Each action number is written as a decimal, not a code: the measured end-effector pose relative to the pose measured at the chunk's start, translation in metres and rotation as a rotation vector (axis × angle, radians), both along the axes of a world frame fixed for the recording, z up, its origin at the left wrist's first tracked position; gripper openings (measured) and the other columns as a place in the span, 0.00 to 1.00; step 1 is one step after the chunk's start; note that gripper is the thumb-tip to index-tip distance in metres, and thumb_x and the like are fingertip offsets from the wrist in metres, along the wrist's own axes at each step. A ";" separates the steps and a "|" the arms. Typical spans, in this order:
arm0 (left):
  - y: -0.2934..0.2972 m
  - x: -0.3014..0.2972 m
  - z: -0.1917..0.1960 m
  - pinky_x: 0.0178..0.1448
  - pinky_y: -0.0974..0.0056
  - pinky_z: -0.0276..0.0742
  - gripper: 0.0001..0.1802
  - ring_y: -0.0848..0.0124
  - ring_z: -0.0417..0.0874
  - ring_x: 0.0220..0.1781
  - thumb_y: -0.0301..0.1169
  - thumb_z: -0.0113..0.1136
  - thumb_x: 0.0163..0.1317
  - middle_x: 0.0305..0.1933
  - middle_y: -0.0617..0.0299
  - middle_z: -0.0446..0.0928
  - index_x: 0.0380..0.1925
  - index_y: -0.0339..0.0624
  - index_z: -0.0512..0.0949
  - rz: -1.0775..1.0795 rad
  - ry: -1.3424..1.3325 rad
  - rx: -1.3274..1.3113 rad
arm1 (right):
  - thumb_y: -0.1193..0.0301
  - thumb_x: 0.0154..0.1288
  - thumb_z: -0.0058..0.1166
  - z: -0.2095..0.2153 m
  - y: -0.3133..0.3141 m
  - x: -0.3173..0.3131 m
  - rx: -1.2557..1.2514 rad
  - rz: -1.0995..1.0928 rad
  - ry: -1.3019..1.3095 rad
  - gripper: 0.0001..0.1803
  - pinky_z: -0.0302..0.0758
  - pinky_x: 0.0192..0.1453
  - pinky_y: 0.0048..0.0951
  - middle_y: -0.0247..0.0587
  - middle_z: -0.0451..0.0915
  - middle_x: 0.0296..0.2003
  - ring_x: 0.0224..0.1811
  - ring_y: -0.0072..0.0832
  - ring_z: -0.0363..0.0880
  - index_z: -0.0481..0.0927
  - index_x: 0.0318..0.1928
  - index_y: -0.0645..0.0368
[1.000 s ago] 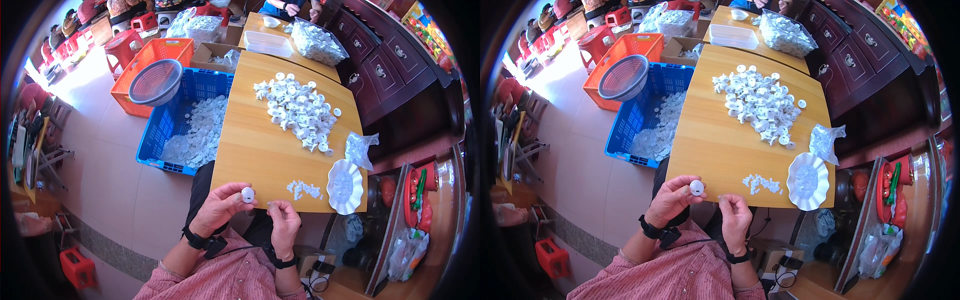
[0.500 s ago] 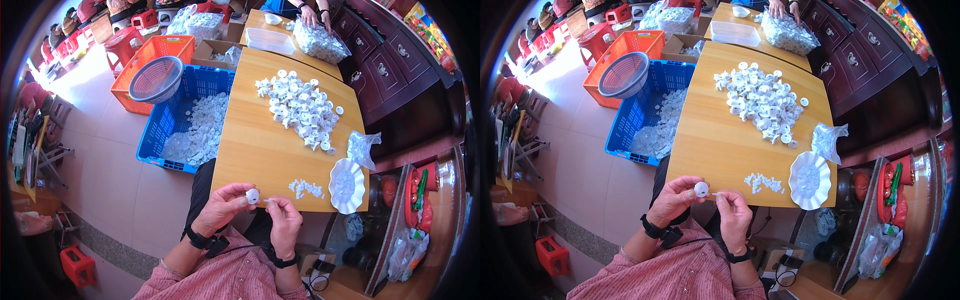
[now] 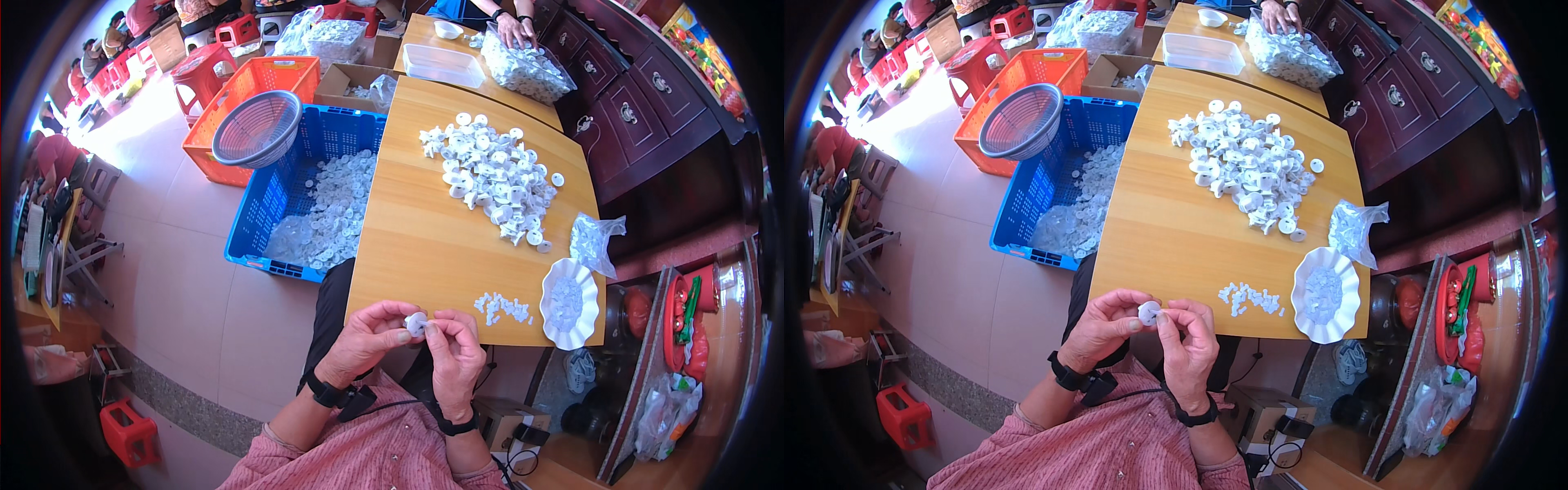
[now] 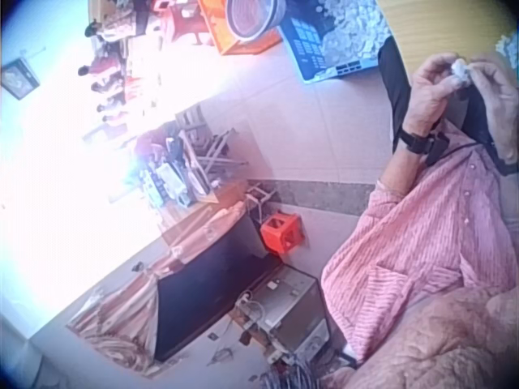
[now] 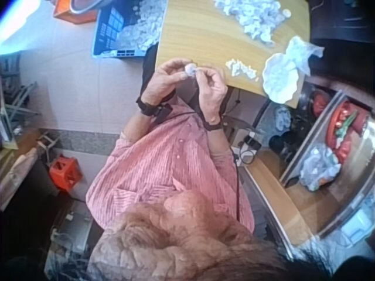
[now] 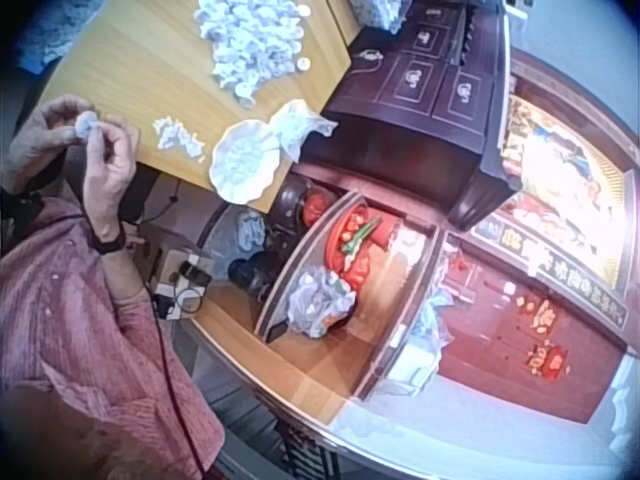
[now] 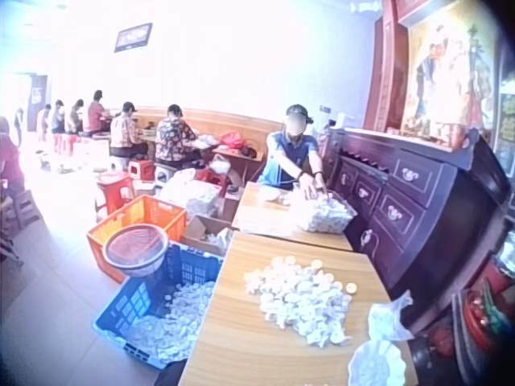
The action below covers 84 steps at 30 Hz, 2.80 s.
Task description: Assembling small white plastic components by hand.
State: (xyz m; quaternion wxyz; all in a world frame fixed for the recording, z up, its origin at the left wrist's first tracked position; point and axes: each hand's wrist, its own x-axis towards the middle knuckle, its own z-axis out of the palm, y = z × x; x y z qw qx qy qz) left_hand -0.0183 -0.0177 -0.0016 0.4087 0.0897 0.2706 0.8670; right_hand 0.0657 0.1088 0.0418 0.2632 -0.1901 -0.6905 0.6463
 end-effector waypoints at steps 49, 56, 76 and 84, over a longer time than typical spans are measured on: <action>0.001 0.002 0.003 0.64 0.63 0.76 0.18 0.70 0.80 0.56 0.18 0.62 0.64 0.53 0.57 0.79 0.54 0.34 0.76 0.027 0.119 -0.058 | 0.78 0.62 0.61 -0.003 -0.003 0.000 0.317 -0.061 -0.020 0.04 0.78 0.44 0.31 0.45 0.80 0.39 0.39 0.32 0.80 0.79 0.36 0.64; 0.002 0.002 0.006 0.63 0.64 0.75 0.17 0.71 0.80 0.55 0.18 0.62 0.64 0.52 0.58 0.79 0.53 0.34 0.76 0.018 0.154 -0.086 | 0.79 0.63 0.60 0.002 0.000 0.002 0.443 -0.025 -0.016 0.04 0.78 0.43 0.31 0.47 0.79 0.39 0.39 0.35 0.80 0.78 0.36 0.64; -0.006 0.000 0.007 0.61 0.68 0.75 0.18 0.75 0.78 0.54 0.20 0.64 0.64 0.51 0.62 0.78 0.54 0.34 0.77 -0.009 0.336 -0.199 | 0.79 0.63 0.58 0.005 0.001 0.002 0.543 0.051 -0.010 0.04 0.78 0.40 0.33 0.49 0.78 0.39 0.38 0.40 0.80 0.76 0.37 0.64; -0.008 0.000 0.009 0.59 0.67 0.76 0.17 0.74 0.80 0.52 0.20 0.64 0.63 0.48 0.61 0.80 0.53 0.33 0.78 -0.003 0.272 -0.243 | 0.79 0.65 0.58 -0.004 0.000 0.003 0.207 0.040 -0.042 0.03 0.77 0.39 0.27 0.45 0.79 0.40 0.35 0.29 0.79 0.77 0.37 0.65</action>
